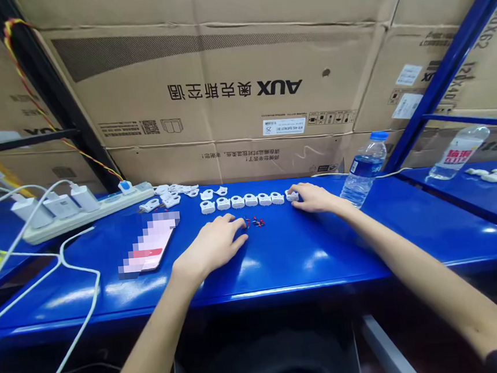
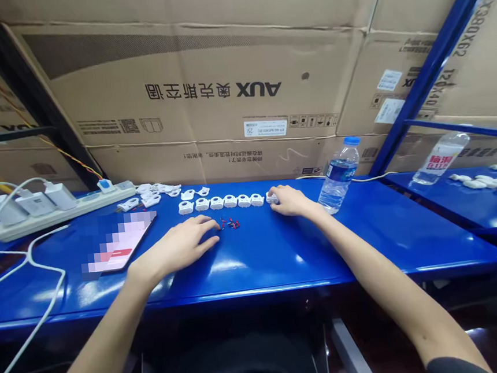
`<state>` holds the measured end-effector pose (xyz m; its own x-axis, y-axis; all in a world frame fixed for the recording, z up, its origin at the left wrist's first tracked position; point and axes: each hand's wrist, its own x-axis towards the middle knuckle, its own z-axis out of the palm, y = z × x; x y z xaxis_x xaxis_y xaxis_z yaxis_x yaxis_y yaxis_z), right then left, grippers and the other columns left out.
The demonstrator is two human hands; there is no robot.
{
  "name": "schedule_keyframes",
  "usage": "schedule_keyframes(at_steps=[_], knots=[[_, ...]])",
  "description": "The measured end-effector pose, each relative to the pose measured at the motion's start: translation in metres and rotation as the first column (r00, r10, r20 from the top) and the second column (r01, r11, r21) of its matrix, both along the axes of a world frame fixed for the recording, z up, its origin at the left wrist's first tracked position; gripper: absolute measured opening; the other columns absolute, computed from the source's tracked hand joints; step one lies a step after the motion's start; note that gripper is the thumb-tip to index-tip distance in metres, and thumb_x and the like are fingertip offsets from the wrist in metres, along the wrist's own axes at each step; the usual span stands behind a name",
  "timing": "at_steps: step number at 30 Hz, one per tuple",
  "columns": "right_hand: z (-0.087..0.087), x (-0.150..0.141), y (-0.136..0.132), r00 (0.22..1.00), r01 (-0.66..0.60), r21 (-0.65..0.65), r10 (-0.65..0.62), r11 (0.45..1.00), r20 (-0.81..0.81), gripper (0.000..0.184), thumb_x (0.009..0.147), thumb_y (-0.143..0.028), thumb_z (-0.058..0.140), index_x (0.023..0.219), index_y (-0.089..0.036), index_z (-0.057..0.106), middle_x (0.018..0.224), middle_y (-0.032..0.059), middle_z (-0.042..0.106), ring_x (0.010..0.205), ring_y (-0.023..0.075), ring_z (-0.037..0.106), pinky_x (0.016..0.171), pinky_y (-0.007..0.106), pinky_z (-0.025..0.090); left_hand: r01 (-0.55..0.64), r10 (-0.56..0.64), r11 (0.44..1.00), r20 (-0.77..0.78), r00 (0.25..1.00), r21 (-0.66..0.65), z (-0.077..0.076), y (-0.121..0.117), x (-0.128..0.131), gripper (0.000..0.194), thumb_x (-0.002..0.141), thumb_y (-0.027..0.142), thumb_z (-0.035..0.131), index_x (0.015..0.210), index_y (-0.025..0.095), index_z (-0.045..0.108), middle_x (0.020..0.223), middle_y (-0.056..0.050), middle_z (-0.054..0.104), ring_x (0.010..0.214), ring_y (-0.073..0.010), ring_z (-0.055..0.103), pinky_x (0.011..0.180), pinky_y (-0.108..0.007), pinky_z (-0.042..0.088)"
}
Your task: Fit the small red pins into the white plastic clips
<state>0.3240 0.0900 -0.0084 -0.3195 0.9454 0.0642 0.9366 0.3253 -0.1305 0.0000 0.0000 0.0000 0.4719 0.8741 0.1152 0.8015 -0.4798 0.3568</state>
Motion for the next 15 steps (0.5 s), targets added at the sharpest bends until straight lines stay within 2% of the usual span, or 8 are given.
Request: schedule_keyframes(at_steps=[5,10,13,15], knots=[[0.005,0.001,-0.009,0.997,0.075,-0.048,-0.073,0.996,0.033,0.039,0.100,-0.031,0.061,0.135,-0.015,0.063,0.132,0.0179,0.071,0.121,0.0329,0.068,0.101,0.041,0.053,0.050,-0.048,0.999,-0.108,0.993,0.018,0.006,0.004,-0.006,0.030,0.098,0.034,0.047,0.110,0.024,0.072,0.122,-0.014,0.070,0.109,-0.0348,0.067,0.091,-0.047,0.055],[0.019,0.002,-0.019,0.989,0.136,-0.045,-0.133,0.990,0.064,0.036,0.090,-0.034,0.074,0.123,-0.018,0.068,0.124,0.0142,0.074,0.113,0.0324,0.070,0.092,0.039,0.054,0.013,-0.012,0.998,-0.028,1.000,0.058,0.003,0.007,-0.003,0.021,0.094,0.034,0.052,0.093,0.024,0.070,0.105,-0.014,0.069,0.095,-0.0334,0.067,0.090,-0.047,0.055],[0.029,-0.005,-0.037,0.987,0.152,0.043,-0.154,0.987,0.050,0.037,0.090,-0.039,0.074,0.121,-0.021,0.067,0.125,0.0140,0.071,0.111,0.0322,0.069,0.090,0.038,0.054,-0.013,0.017,0.995,-0.039,0.999,0.097,0.001,0.007,-0.001,0.018,0.093,0.032,0.052,0.091,0.024,0.069,0.103,-0.013,0.068,0.095,-0.0327,0.067,0.092,-0.047,0.055],[0.033,-0.014,-0.054,0.991,0.131,0.123,-0.129,0.984,-0.018,0.036,0.089,-0.042,0.075,0.118,-0.023,0.066,0.123,0.0128,0.069,0.110,0.0320,0.068,0.088,0.039,0.054,-0.008,0.016,0.993,-0.067,0.998,0.120,0.001,0.007,0.000,0.018,0.094,0.030,0.052,0.096,0.024,0.069,0.107,-0.013,0.068,0.099,-0.0320,0.067,0.093,-0.045,0.055]])
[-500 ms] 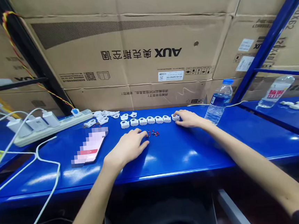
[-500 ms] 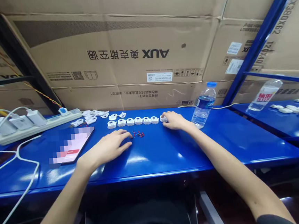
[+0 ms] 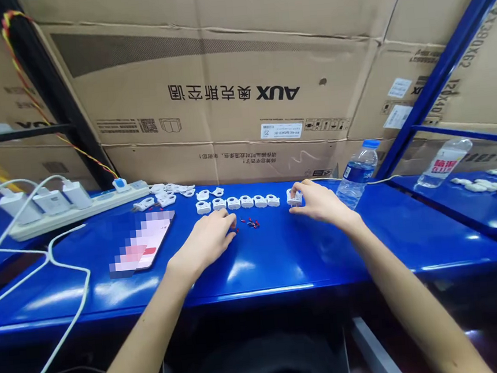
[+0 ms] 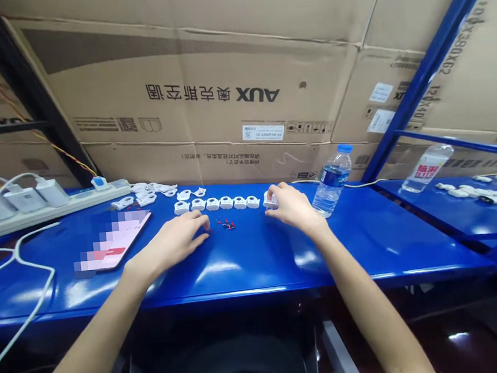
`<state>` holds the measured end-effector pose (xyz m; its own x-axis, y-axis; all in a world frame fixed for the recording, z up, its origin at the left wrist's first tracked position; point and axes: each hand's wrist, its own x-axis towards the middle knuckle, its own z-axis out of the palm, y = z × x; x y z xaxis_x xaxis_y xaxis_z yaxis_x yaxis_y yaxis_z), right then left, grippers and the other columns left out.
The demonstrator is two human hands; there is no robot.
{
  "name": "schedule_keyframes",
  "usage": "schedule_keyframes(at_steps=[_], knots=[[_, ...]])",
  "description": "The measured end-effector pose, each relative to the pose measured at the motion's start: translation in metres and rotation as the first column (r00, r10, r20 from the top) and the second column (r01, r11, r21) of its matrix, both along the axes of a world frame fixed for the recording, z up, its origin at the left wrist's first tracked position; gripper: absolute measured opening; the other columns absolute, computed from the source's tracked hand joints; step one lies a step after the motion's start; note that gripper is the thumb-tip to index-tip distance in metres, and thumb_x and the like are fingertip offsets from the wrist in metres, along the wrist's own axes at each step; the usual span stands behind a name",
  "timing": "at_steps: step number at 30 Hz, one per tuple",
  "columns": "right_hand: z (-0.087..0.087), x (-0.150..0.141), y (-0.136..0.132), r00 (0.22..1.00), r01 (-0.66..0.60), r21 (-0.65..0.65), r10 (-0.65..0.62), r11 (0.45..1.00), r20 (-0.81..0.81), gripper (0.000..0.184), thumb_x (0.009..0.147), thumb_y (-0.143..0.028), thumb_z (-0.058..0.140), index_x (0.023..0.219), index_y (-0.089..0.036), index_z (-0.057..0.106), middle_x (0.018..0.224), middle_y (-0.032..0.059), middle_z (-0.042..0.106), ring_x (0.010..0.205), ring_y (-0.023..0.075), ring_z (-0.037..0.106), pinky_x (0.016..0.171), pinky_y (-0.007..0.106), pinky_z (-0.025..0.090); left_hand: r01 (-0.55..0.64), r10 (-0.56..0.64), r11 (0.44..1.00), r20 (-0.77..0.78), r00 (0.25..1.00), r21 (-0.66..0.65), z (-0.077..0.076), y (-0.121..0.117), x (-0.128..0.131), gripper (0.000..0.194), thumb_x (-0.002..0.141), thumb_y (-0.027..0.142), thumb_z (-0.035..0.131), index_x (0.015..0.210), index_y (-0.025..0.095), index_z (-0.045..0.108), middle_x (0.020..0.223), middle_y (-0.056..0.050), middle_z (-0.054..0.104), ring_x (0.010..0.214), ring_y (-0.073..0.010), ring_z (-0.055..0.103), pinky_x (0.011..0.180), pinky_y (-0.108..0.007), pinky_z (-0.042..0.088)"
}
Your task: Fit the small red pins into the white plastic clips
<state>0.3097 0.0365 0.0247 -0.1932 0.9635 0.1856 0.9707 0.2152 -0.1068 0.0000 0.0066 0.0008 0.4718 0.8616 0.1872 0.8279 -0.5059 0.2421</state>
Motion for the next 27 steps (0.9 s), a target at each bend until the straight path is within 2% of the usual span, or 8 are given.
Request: schedule_keyframes(at_steps=[3,7,9,13,17,20,23,27], knots=[[0.001,-0.016,-0.024,0.980,-0.134,-0.005,0.132,0.991,-0.149,0.035,0.084,-0.045,0.080,0.110,-0.025,0.067,0.119,0.0090,0.067,0.104,0.0291,0.067,0.089,0.040,0.054,0.021,-0.021,1.000,-0.017,1.000,-0.012,0.002,-0.002,0.001,0.021,0.094,0.026,0.050,0.098,0.023,0.071,0.110,-0.013,0.068,0.099,-0.0320,0.067,0.093,-0.045,0.055],[-0.004,-0.035,-0.044,0.903,-0.308,-0.036,0.280,0.951,-0.327,0.035,0.082,-0.046,0.083,0.106,-0.027,0.067,0.119,0.0060,0.065,0.104,0.0266,0.066,0.092,0.040,0.055,0.043,-0.044,0.999,-0.043,0.998,-0.030,0.004,-0.004,0.002,0.023,0.096,0.021,0.047,0.096,0.021,0.071,0.109,-0.014,0.069,0.101,-0.0320,0.068,0.093,-0.045,0.055],[-0.006,-0.042,-0.048,0.858,-0.352,0.028,0.335,0.936,-0.389,0.035,0.084,-0.046,0.082,0.108,-0.027,0.066,0.123,0.0059,0.063,0.109,0.0267,0.065,0.097,0.042,0.054,0.051,-0.051,0.999,-0.007,0.999,0.007,0.007,-0.005,0.002,0.025,0.098,0.022,0.045,0.098,0.020,0.070,0.109,-0.013,0.069,0.101,-0.0309,0.068,0.093,-0.045,0.055],[-0.008,-0.051,-0.049,0.761,-0.376,0.253,0.453,0.891,-0.465,0.032,0.090,-0.044,0.077,0.113,-0.027,0.063,0.132,0.0070,0.062,0.118,0.0268,0.063,0.100,0.042,0.054,0.067,-0.099,0.987,0.221,0.970,0.148,0.018,-0.010,0.004,0.031,0.104,0.030,0.042,0.103,0.017,0.070,0.107,-0.007,0.068,0.102,-0.0264,0.067,0.098,-0.041,0.054],[-0.012,-0.056,-0.050,0.725,-0.339,0.397,0.506,0.853,-0.467,0.034,0.089,-0.039,0.080,0.115,-0.026,0.061,0.141,0.0080,0.061,0.116,0.0264,0.066,0.093,0.041,0.058,0.105,-0.207,0.965,0.451,0.868,0.241,0.026,-0.014,0.013,0.022,0.104,0.032,0.051,0.099,0.019,0.068,0.102,-0.003,0.068,0.091,-0.0190,0.065,0.083,-0.031,0.054],[-0.015,-0.058,-0.052,0.715,-0.357,0.479,0.565,0.802,-0.412,0.030,0.091,-0.035,0.079,0.113,-0.027,0.061,0.142,0.0079,0.062,0.124,0.0270,0.065,0.097,0.042,0.058,0.125,-0.257,0.953,0.519,0.815,0.274,0.026,-0.016,0.020,0.014,0.101,0.029,0.058,0.096,0.020,0.067,0.098,-0.003,0.068,0.087,-0.0169,0.063,0.079,-0.030,0.052],[-0.017,-0.060,-0.054,0.726,-0.392,0.530,0.607,0.752,-0.324,0.024,0.094,-0.032,0.077,0.111,-0.027,0.061,0.143,0.0090,0.064,0.129,0.0265,0.064,0.101,0.043,0.058,0.114,-0.243,0.959,0.544,0.803,0.261,0.026,-0.018,0.024,0.012,0.100,0.028,0.060,0.094,0.021,0.068,0.096,-0.002,0.068,0.087,-0.0167,0.062,0.079,-0.030,0.051],[-0.018,-0.062,-0.053,0.746,-0.415,0.590,0.630,0.692,-0.214,0.023,0.095,-0.033,0.077,0.110,-0.025,0.062,0.143,0.0118,0.066,0.125,0.0273,0.067,0.101,0.044,0.058,0.086,-0.199,0.970,0.544,0.816,0.226,0.026,-0.018,0.024,0.014,0.099,0.029,0.060,0.094,0.021,0.070,0.095,-0.002,0.070,0.085,-0.0167,0.062,0.077,-0.030,0.050]])
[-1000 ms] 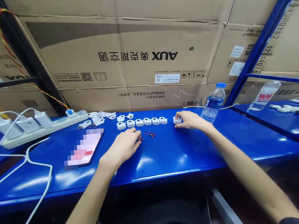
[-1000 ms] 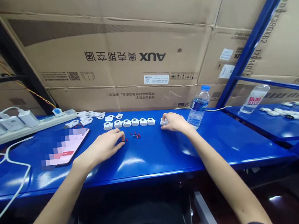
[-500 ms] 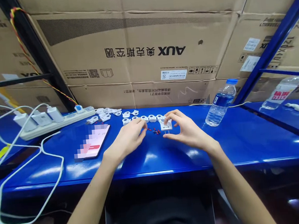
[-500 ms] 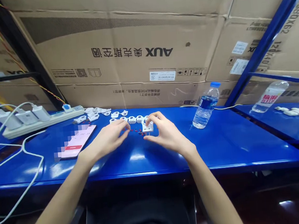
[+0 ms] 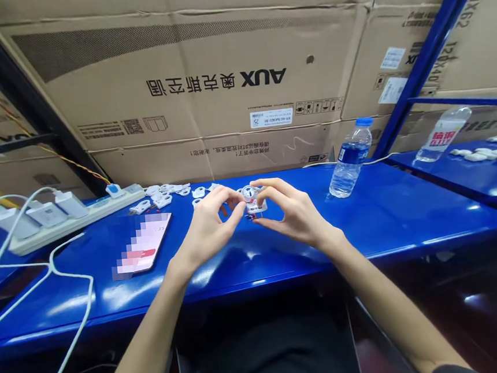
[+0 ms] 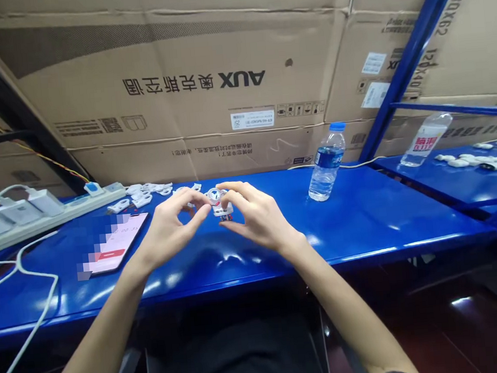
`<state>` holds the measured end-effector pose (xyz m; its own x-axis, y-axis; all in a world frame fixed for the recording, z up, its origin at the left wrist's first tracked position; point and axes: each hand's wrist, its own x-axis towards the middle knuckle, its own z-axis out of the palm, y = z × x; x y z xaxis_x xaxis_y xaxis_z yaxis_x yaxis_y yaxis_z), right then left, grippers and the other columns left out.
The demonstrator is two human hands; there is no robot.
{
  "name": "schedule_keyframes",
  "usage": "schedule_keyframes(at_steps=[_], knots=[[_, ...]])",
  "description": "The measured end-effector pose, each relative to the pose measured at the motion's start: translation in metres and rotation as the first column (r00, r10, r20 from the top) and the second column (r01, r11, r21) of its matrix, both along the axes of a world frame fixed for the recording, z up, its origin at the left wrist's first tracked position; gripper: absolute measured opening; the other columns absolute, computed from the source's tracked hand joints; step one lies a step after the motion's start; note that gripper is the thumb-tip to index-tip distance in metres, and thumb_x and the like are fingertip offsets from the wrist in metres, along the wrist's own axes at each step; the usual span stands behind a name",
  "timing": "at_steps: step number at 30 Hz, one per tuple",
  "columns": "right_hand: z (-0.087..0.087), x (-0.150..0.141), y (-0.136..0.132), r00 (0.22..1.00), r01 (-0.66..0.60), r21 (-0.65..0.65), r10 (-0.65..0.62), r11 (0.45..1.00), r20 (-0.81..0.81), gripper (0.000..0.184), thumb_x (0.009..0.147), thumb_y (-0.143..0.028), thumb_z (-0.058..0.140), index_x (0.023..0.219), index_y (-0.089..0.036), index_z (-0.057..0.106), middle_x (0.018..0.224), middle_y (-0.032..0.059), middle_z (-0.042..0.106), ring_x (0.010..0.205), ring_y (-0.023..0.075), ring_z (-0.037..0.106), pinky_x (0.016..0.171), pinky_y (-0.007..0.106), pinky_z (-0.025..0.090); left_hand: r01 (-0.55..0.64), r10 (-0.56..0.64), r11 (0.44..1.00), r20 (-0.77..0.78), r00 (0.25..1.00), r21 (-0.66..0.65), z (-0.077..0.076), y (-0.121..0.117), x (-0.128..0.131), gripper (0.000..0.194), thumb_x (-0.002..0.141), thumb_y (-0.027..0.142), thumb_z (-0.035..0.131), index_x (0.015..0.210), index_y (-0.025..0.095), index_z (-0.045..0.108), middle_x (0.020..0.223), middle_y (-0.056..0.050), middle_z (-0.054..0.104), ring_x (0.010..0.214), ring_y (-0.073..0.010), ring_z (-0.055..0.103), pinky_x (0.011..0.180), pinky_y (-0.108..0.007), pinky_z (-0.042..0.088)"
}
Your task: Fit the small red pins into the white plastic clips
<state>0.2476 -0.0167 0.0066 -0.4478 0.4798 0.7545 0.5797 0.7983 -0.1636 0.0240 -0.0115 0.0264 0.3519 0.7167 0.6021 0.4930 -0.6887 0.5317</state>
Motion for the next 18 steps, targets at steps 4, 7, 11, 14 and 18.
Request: schedule_keyframes(at_steps=[4,7,11,14,18], knots=[[-0.0035,-0.0009,0.0018,1.000,0.014,0.052,-0.015,0.999,0.022,0.021,0.097,-0.033,0.075,0.113,-0.026,0.063,0.144,0.0103,0.066,0.126,0.0262,0.067,0.101,0.044,0.059,-0.022,0.022,0.999,0.001,1.000,-0.031,0.0004,0.0001,-0.0006,0.014,0.097,0.030,0.062,0.091,0.021,0.071,0.091,-0.001,0.071,0.083,-0.0168,0.061,0.071,-0.030,0.046],[-0.0047,-0.0014,0.0022,1.000,0.015,0.065,-0.016,0.998,0.017,0.020,0.097,-0.033,0.074,0.113,-0.026,0.064,0.144,0.0099,0.066,0.126,0.0259,0.067,0.101,0.044,0.059,-0.047,0.047,0.998,0.011,0.999,-0.033,0.0012,-0.0012,0.0007,0.014,0.095,0.029,0.063,0.088,0.021,0.072,0.088,-0.001,0.071,0.080,-0.0165,0.060,0.070,-0.030,0.045],[-0.0038,-0.0018,0.0015,1.000,0.011,0.080,-0.013,0.997,0.027,0.021,0.097,-0.033,0.075,0.113,-0.024,0.065,0.142,0.0120,0.067,0.125,0.0269,0.068,0.101,0.045,0.059,-0.075,0.076,0.997,0.035,0.997,-0.007,0.0021,-0.0026,0.0024,0.013,0.094,0.028,0.064,0.087,0.021,0.072,0.084,0.000,0.070,0.077,-0.0159,0.058,0.068,-0.030,0.044],[-0.0033,-0.0018,0.0011,1.000,0.014,0.077,-0.016,0.997,0.025,0.020,0.097,-0.034,0.075,0.113,-0.026,0.065,0.142,0.0108,0.067,0.126,0.0263,0.068,0.103,0.045,0.059,-0.071,0.071,0.997,0.045,0.997,0.001,0.0022,-0.0024,0.0028,0.013,0.093,0.028,0.065,0.087,0.021,0.072,0.083,0.000,0.070,0.077,-0.0156,0.059,0.068,-0.030,0.044],[-0.0040,-0.0016,0.0012,1.000,0.022,0.071,-0.023,0.997,0.019,0.020,0.096,-0.033,0.075,0.112,-0.025,0.065,0.143,0.0109,0.067,0.125,0.0265,0.068,0.101,0.045,0.060,-0.068,0.067,0.998,0.055,0.996,0.015,0.0018,-0.0021,0.0030,0.013,0.093,0.029,0.066,0.086,0.021,0.072,0.082,0.000,0.070,0.075,-0.0150,0.058,0.068,-0.029,0.044]])
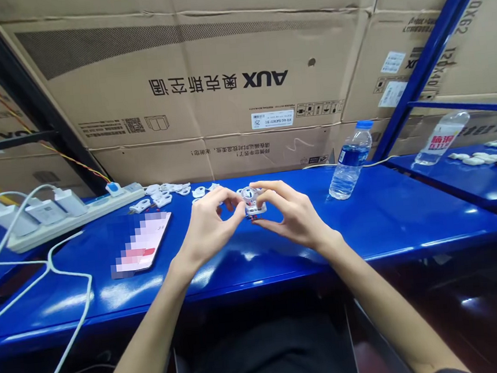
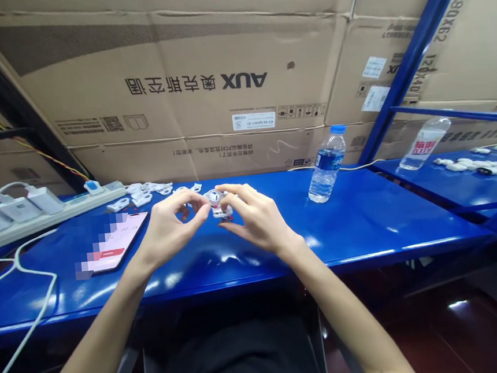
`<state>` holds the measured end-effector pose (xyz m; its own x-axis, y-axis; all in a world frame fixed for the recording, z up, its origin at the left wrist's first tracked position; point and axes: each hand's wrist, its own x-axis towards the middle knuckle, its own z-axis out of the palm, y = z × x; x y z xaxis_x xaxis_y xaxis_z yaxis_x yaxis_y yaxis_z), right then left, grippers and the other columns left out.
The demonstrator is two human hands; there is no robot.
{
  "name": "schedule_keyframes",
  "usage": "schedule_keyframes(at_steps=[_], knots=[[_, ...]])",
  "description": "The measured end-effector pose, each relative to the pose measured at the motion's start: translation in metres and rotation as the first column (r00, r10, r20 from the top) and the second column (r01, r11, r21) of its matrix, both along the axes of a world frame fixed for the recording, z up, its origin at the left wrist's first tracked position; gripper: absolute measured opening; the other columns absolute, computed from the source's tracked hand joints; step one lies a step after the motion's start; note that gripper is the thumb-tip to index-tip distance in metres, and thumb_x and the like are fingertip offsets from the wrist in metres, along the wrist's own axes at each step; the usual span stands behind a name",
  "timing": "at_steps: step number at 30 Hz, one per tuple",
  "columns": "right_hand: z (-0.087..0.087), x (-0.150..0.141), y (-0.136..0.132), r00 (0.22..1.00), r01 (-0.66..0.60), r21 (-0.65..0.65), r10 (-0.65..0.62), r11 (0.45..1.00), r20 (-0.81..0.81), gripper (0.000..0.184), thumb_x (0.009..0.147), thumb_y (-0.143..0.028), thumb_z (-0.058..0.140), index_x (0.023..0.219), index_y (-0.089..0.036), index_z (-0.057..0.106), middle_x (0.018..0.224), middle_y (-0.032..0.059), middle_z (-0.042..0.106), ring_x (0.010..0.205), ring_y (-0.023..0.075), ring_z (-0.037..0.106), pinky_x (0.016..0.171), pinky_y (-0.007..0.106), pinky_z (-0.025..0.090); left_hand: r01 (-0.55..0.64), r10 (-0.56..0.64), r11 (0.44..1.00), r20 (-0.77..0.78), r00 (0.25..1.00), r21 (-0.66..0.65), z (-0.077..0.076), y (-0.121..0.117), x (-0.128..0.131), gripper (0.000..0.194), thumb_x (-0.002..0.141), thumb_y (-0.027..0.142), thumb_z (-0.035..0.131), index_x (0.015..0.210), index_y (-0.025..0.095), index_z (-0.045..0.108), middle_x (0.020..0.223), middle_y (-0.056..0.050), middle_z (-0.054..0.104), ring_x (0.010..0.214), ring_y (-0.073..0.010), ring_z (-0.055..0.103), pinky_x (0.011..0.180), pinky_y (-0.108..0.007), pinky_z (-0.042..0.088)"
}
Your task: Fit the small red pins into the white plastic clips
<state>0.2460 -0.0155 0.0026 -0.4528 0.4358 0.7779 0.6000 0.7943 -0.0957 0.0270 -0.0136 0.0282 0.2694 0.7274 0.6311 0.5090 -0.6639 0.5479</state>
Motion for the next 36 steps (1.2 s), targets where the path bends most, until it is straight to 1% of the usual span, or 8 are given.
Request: schedule_keyframes(at_steps=[7,10,17,24,29,31,33,36], knots=[[0.0009,-0.0008,-0.0009,1.000,0.002,0.007,-0.002,1.000,-0.001,0.023,0.095,-0.034,0.077,0.111,-0.025,0.063,0.142,0.0112,0.067,0.123,0.0275,0.069,0.098,0.045,0.061,0.008,-0.009,1.000,0.023,1.000,0.015,-0.0021,0.0005,-0.0001,0.011,0.094,0.027,0.065,0.088,0.021,0.072,0.085,0.000,0.070,0.075,-0.0137,0.059,0.067,-0.028,0.045],[0.0008,-0.0010,-0.0013,1.000,0.004,0.007,-0.004,1.000,0.002,0.021,0.095,-0.033,0.077,0.110,-0.025,0.064,0.143,0.0114,0.067,0.124,0.0272,0.068,0.099,0.045,0.060,0.000,-0.001,1.000,0.020,1.000,0.017,-0.0030,0.0003,0.0008,0.011,0.095,0.028,0.065,0.088,0.021,0.072,0.086,-0.001,0.070,0.076,-0.0147,0.061,0.067,-0.029,0.046],[0.0000,-0.0014,-0.0009,1.000,0.014,-0.001,-0.014,1.000,-0.004,0.020,0.097,-0.038,0.075,0.109,-0.025,0.066,0.142,0.0112,0.068,0.124,0.0269,0.068,0.100,0.044,0.061,-0.021,0.019,0.997,0.023,1.000,0.075,-0.0045,-0.0015,0.0041,0.010,0.093,0.028,0.068,0.085,0.022,0.070,0.084,0.001,0.073,0.074,-0.0140,0.063,0.067,-0.028,0.047],[0.0014,-0.0016,-0.0036,0.999,0.000,-0.040,-0.001,0.999,-0.038,0.021,0.098,-0.039,0.072,0.113,-0.027,0.067,0.144,0.0100,0.066,0.128,0.0264,0.067,0.101,0.044,0.062,0.010,-0.003,0.995,0.081,0.997,-0.095,-0.0017,-0.0026,0.0018,0.023,0.092,0.040,0.072,0.080,0.021,0.072,0.079,0.000,0.075,0.072,-0.0149,0.065,0.064,-0.028,0.047],[0.0015,-0.0023,-0.0040,0.999,0.008,-0.046,-0.010,0.999,-0.039,0.021,0.097,-0.039,0.073,0.113,-0.027,0.066,0.144,0.0103,0.065,0.128,0.0264,0.067,0.101,0.043,0.061,0.011,0.000,0.989,0.075,0.997,-0.145,0.0008,-0.0029,0.0013,0.028,0.092,0.048,0.072,0.084,0.021,0.073,0.085,-0.002,0.077,0.079,-0.0173,0.068,0.066,-0.029,0.049],[0.0021,-0.0019,-0.0037,0.999,0.020,-0.063,-0.022,0.998,-0.029,0.022,0.096,-0.040,0.075,0.110,-0.026,0.065,0.143,0.0106,0.066,0.128,0.0267,0.066,0.101,0.043,0.060,-0.019,0.029,0.989,0.068,0.997,-0.143,0.0004,-0.0016,0.0000,0.031,0.094,0.051,0.069,0.089,0.022,0.073,0.087,-0.002,0.077,0.081,-0.0179,0.069,0.068,-0.029,0.049],[0.0029,0.0001,-0.0031,0.999,0.045,-0.091,-0.047,0.995,-0.018,0.022,0.095,-0.041,0.076,0.107,-0.026,0.064,0.141,0.0103,0.067,0.128,0.0271,0.067,0.100,0.043,0.060,-0.076,0.082,0.990,0.044,0.996,-0.123,-0.0011,0.0009,-0.0023,0.033,0.098,0.053,0.064,0.091,0.022,0.073,0.086,-0.002,0.077,0.082,-0.0180,0.069,0.069,-0.029,0.048],[0.0038,0.0058,-0.0012,0.994,0.107,-0.141,-0.110,0.984,-0.015,0.024,0.094,-0.042,0.077,0.105,-0.026,0.063,0.139,0.0103,0.068,0.127,0.0284,0.067,0.101,0.044,0.059,-0.166,0.163,0.984,-0.055,0.985,-0.061,-0.0040,0.0050,-0.0056,0.032,0.101,0.050,0.059,0.093,0.022,0.072,0.087,-0.002,0.076,0.079,-0.0182,0.067,0.069,-0.030,0.046]])
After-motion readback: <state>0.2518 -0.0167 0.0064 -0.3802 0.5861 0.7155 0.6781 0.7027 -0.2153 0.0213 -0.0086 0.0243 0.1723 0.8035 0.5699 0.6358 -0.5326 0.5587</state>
